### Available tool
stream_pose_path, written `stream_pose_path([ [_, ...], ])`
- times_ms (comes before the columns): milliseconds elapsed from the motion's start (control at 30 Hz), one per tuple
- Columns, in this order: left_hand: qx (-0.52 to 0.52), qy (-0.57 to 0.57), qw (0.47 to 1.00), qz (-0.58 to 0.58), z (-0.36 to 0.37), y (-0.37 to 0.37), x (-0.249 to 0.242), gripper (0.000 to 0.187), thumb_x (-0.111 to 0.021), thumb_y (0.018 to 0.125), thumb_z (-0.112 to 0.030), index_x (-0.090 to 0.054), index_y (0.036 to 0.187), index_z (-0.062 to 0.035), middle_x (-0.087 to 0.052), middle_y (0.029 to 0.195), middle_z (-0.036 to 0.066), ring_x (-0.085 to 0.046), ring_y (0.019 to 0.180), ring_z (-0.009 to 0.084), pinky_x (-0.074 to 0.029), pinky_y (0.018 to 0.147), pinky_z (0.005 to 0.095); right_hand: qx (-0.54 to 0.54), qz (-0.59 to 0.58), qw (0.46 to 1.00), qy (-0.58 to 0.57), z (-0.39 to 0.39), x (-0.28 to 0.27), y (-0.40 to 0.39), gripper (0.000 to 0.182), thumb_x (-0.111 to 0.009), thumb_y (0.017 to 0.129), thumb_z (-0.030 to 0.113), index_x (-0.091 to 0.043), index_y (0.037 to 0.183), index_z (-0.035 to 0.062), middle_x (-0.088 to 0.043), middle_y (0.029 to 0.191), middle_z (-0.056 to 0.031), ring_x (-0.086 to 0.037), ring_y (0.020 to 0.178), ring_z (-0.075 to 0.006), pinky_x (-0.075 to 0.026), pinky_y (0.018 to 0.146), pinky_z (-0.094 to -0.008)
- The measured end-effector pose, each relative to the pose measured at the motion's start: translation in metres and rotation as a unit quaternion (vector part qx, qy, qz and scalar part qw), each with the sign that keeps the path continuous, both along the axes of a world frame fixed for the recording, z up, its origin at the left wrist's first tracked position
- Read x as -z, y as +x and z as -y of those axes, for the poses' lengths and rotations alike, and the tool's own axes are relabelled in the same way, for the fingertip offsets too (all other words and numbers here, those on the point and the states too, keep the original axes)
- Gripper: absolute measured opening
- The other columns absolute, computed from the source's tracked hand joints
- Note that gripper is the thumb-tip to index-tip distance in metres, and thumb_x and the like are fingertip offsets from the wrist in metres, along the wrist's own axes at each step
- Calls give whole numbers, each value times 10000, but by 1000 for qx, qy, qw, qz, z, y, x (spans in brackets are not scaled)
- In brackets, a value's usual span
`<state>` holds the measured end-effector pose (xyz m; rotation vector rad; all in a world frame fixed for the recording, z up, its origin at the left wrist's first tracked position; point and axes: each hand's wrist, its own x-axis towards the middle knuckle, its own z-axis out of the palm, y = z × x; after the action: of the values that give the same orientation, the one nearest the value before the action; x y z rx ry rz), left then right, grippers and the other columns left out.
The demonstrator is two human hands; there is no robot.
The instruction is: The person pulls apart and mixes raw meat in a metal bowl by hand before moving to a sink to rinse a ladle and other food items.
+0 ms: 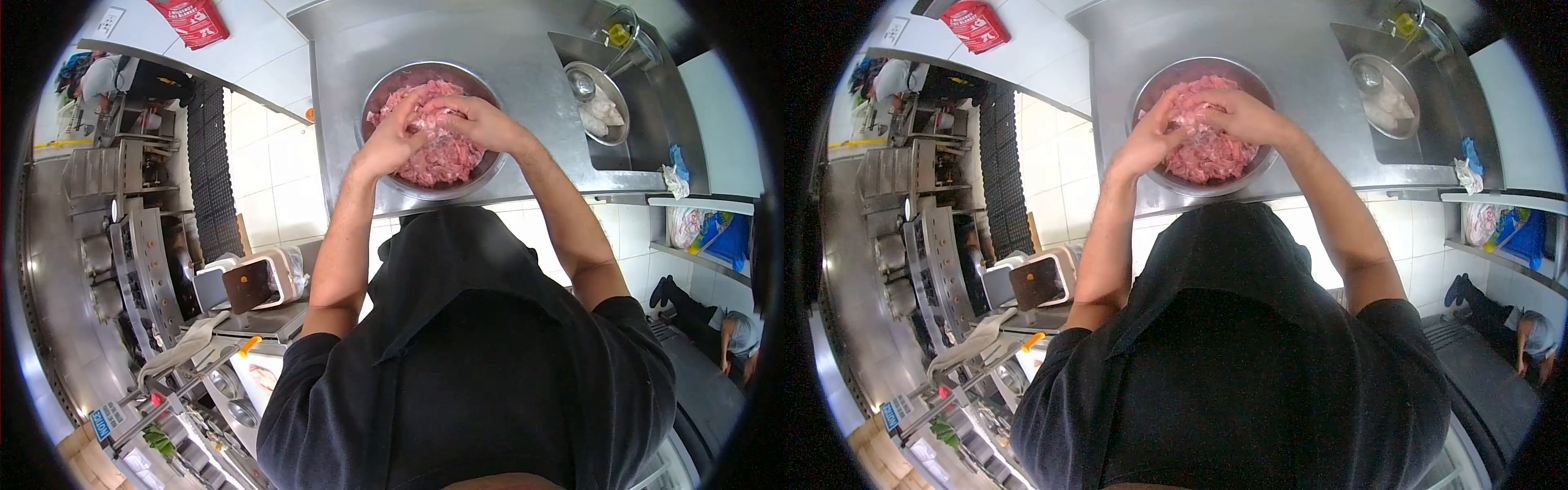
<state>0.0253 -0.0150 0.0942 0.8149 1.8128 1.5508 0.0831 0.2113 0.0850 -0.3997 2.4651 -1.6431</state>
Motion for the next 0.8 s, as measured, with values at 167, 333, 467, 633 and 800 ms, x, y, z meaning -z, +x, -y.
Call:
stream_pose_path([
  [167,-12,7,997,-74,-3,1,12,741,-660,966,24,-305,1615,-34,-375,1639,162,-445,1460,238,-394,1184,359,50,-3,998,-25,1,25,-4,317,-580,1072,194,-680,1319,23,-691,1307,-106,-590,1244,-190,-433,1103,-349],
  [333,-19,8,998,-59,-9,3,6,721,-680,967,3,-337,1599,-56,-456,1542,140,-561,1298,218,-466,1134,357,153,-14,983,-103,9,49,-11,367,-581,1045,245,-682,1308,9,-560,1497,-236,-443,1458,-351,-340,1197,-420],
  [467,-108,-38,991,-63,-18,7,5,706,-751,931,-53,-419,1553,-72,-602,1374,129,-617,1213,234,-532,1051,386,240,83,944,-209,16,43,-9,433,-593,1042,255,-641,1358,-38,-577,1484,-230,-551,1362,-310,-429,1125,-400],
  [633,-113,-62,907,-401,-21,6,2,583,-825,845,-108,-615,1384,-42,-694,1239,156,-673,1153,329,-545,995,417,262,85,939,-204,19,41,-3,489,-598,1054,273,-587,1408,-64,-625,1432,-187,-634,1213,-210,-541,965,-338],
  [800,-139,-96,909,-381,-25,10,19,479,-809,862,-130,-673,1303,0,-704,1249,179,-690,1135,331,-536,994,403,244,90,933,-247,19,37,2,493,-611,1060,265,-565,1424,-63,-549,1510,-195,-602,1263,-217,-516,1021,-330],
])
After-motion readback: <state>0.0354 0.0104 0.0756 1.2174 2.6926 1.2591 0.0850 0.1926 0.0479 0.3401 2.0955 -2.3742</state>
